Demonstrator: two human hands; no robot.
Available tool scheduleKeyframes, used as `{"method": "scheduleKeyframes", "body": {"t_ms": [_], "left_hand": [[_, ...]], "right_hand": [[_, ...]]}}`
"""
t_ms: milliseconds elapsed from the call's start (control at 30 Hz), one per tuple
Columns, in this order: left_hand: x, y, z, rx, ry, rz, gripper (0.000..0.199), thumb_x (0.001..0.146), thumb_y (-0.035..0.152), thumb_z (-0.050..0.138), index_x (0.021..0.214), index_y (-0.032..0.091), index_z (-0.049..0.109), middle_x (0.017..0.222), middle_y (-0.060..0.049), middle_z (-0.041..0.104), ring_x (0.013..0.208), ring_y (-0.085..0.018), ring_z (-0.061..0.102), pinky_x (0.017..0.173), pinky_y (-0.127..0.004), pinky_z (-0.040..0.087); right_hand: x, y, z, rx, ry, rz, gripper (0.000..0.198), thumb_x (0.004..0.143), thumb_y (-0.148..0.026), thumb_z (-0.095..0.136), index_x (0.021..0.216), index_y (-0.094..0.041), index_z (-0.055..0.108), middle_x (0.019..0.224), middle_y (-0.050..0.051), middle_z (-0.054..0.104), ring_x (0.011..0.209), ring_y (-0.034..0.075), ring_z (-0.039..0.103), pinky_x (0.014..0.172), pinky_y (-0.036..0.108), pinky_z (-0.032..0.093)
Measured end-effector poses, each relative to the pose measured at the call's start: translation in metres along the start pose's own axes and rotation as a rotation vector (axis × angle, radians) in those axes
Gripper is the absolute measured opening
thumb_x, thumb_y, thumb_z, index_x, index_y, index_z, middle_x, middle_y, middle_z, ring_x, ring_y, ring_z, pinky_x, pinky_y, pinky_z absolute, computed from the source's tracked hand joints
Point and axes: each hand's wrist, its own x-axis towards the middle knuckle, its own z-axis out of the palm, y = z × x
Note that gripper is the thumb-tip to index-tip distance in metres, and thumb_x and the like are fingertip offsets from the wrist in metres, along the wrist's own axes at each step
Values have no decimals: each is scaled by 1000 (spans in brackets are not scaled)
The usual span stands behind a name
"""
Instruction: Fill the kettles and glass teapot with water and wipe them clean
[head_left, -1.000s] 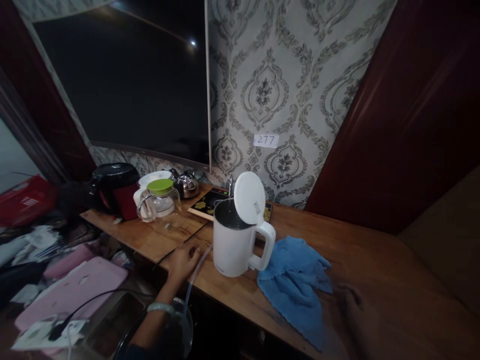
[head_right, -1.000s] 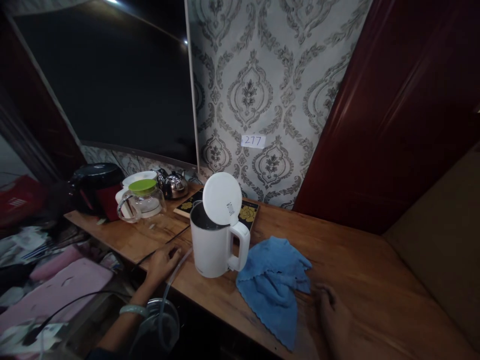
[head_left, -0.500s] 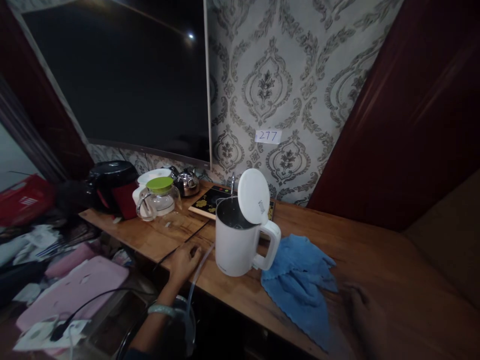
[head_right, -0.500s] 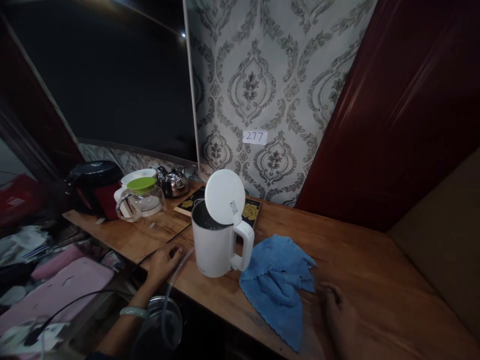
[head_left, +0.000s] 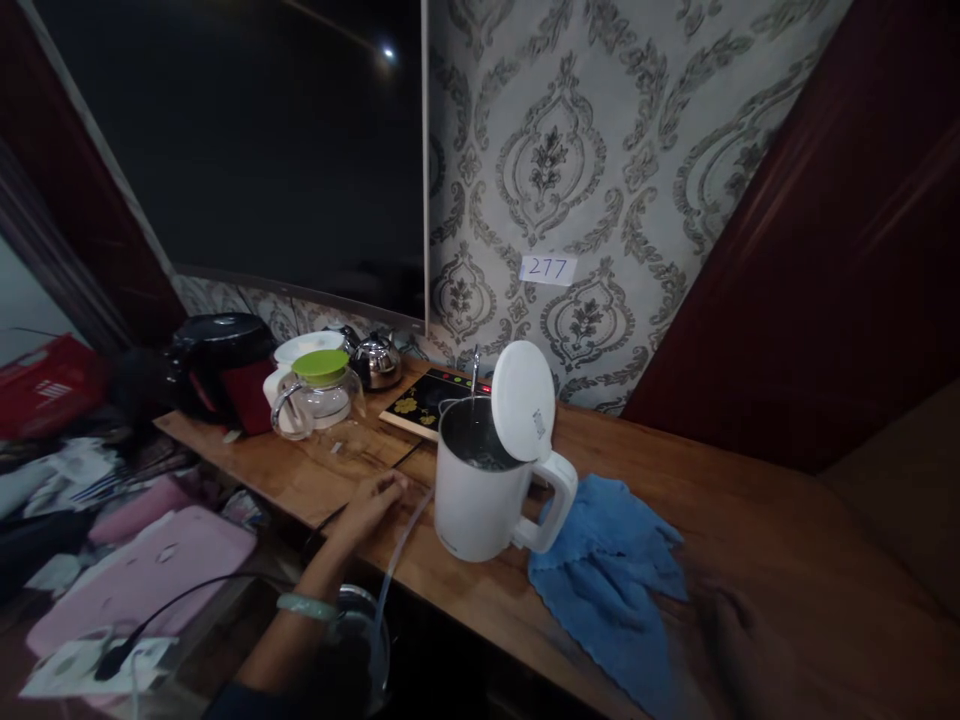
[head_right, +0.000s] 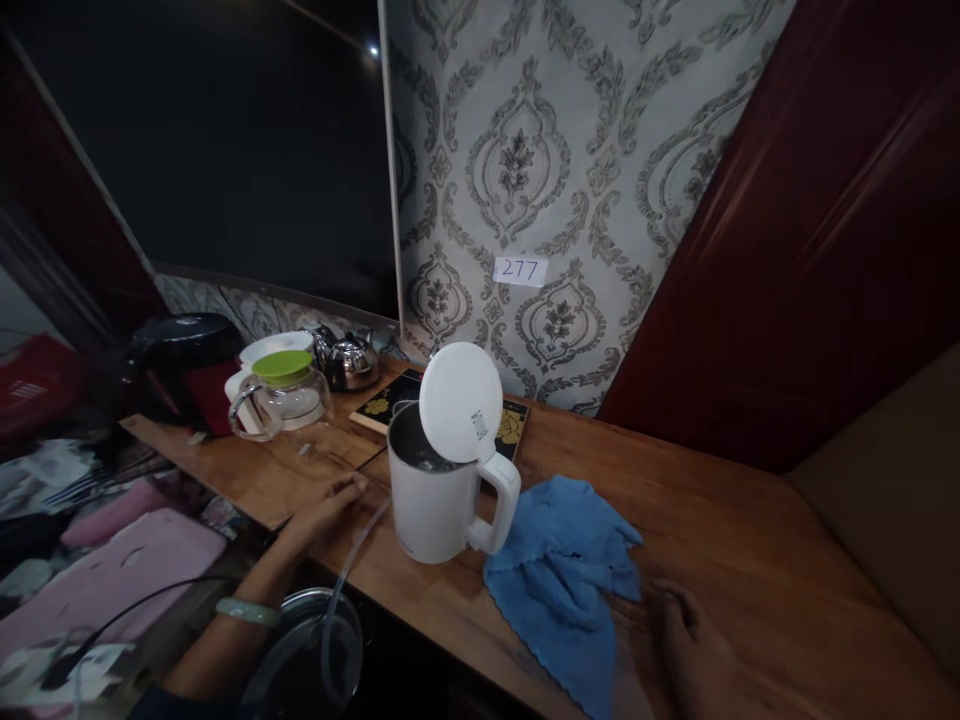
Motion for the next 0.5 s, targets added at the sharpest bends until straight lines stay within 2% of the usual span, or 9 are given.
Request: {"method": "scheduleKeyframes", "body": {"t_ms": [133, 333, 433, 500], "left_hand": [[11, 20, 8, -28, -51, 32, 36, 67, 52, 71, 68, 17, 64, 62, 1, 59, 59, -13, 52, 56, -23, 41], [33, 51, 14, 67, -100, 73, 30, 68, 46, 68, 68, 16, 66, 63, -1, 64, 62, -15, 56, 58, -24, 44], [53, 55, 11, 151, -100, 124, 26, 73, 41, 64, 70, 15, 68, 62, -1, 64, 59, -14, 56, 57, -24, 44], [70, 54, 10, 232, -57, 177, 26, 79, 37, 58, 80, 15, 72, 69, -3, 69, 64, -16, 60, 61, -26, 47]], "right_hand": [[0, 1, 1, -30, -6, 45, 44, 77, -47, 45, 90, -17, 75, 70, 10, 73, 61, 28, 65, 54, 34, 45], [-3, -2, 0, -1, 2, 0, 45, 76, -48, 45, 90, -16, 73, 87, 12, 77, 77, 29, 69, 64, 33, 51], [1, 5, 2, -1, 1, 27, 43, 74, -50, 45, 85, -18, 73, 86, 12, 76, 75, 29, 68, 64, 35, 52], [4, 11, 5, 3, 6, 16, 42, 74, -50, 45, 84, -20, 72, 83, 11, 76, 74, 28, 68, 64, 35, 53]]}}
